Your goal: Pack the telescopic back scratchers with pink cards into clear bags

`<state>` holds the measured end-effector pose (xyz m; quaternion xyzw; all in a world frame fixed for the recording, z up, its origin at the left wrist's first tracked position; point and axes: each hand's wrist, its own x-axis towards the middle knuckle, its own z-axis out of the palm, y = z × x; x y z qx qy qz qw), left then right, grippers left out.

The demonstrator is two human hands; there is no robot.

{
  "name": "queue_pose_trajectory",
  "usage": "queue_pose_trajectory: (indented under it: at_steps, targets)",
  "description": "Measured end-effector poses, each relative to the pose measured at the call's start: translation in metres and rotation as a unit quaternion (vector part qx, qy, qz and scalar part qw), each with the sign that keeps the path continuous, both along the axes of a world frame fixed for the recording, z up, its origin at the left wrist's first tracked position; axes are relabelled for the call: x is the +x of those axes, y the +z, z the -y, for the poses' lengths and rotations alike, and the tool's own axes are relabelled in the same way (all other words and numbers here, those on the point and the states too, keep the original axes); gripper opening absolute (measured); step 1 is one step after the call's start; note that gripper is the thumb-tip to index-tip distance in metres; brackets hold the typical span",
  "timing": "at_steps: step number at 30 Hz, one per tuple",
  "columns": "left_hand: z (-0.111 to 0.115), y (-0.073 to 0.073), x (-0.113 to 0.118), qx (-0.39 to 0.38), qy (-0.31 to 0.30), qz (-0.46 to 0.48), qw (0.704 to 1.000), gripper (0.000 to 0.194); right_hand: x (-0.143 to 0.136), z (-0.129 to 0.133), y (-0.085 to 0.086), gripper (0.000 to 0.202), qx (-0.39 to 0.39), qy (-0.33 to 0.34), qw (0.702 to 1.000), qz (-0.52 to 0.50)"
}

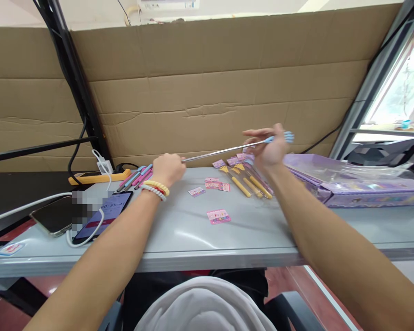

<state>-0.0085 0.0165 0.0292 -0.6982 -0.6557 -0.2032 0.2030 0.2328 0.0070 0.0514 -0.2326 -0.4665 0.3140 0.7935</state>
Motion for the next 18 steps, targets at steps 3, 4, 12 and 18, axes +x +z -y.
queue_pose_trajectory:
  at_steps: [3, 4, 12, 18]
  targets:
    - [0.020, -0.003, 0.034, 0.010, -0.069, -0.006, 0.998, 0.048, -0.058, 0.008, -0.025, 0.051, 0.011, 0.114, 0.981, 0.155]
    - [0.025, -0.005, 0.039, 0.003, -0.085, -0.009, 0.996, 0.044, -0.070, 0.011, -0.032, 0.052, 0.018, 0.124, 0.973, 0.191]
    - [0.025, -0.019, 0.028, -0.008, -0.181, -0.009, 0.983, 0.032, -0.065, 0.016, -0.049, 0.035, 0.073, 0.034, 0.882, 0.464]
    - [0.002, -0.026, 0.011, 0.006, -0.260, 0.008, 0.965, 0.025, -0.065, 0.012, -0.053, 0.049, 0.063, -0.025, 0.848, 0.525]
